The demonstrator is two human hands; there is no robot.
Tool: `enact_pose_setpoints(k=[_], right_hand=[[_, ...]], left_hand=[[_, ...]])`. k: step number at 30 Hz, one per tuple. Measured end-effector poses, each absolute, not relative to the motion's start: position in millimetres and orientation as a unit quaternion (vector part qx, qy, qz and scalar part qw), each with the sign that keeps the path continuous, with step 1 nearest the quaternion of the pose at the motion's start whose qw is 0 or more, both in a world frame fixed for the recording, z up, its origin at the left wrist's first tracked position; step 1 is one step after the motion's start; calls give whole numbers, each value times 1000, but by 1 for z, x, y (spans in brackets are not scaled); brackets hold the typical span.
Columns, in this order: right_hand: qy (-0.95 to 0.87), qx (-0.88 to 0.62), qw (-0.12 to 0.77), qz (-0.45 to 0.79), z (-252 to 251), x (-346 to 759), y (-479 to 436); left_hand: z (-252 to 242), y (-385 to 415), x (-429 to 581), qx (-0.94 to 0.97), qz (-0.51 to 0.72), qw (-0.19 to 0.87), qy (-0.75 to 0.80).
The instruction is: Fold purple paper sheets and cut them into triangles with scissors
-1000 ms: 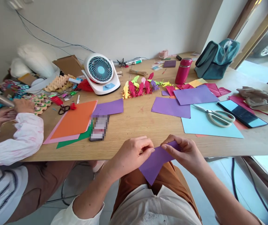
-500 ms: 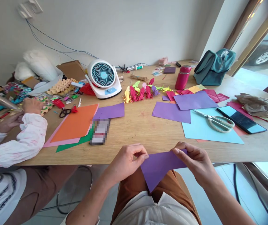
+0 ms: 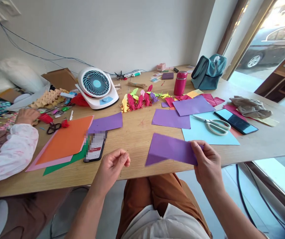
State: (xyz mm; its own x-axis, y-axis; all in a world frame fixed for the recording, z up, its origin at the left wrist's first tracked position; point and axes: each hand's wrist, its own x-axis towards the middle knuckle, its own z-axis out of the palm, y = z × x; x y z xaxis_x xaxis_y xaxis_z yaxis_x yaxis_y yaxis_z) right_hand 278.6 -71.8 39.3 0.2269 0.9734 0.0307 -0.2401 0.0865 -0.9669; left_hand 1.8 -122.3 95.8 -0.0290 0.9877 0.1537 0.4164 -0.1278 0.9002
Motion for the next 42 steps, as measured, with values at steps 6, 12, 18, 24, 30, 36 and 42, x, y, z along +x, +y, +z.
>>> enact_pose_setpoints(k=[6, 12, 18, 24, 30, 36, 42], right_hand=[[-276, -404, 618, 615, 29, 231, -81], [-279, -386, 588, 654, 25, 208, -98], [-428, -377, 569, 592, 27, 211, -96], [-696, -483, 463, 259, 42, 315, -33], [-689, -672, 270, 34, 35, 423, 67], [-712, -683, 163, 13, 20, 443, 102], [-733, -674, 88, 8, 22, 449, 109]], left_hand=[[57, -147, 40, 490, 444, 505, 556], [44, -120, 81, 348, 572, 622, 406], [39, -101, 96, 208, 650, 590, 431], [40, -74, 76, 177, 646, 572, 473], [38, -52, 58, 221, 637, 588, 446], [30, -52, 56, 285, 595, 617, 428], [26, -58, 52, 280, 532, 696, 392]])
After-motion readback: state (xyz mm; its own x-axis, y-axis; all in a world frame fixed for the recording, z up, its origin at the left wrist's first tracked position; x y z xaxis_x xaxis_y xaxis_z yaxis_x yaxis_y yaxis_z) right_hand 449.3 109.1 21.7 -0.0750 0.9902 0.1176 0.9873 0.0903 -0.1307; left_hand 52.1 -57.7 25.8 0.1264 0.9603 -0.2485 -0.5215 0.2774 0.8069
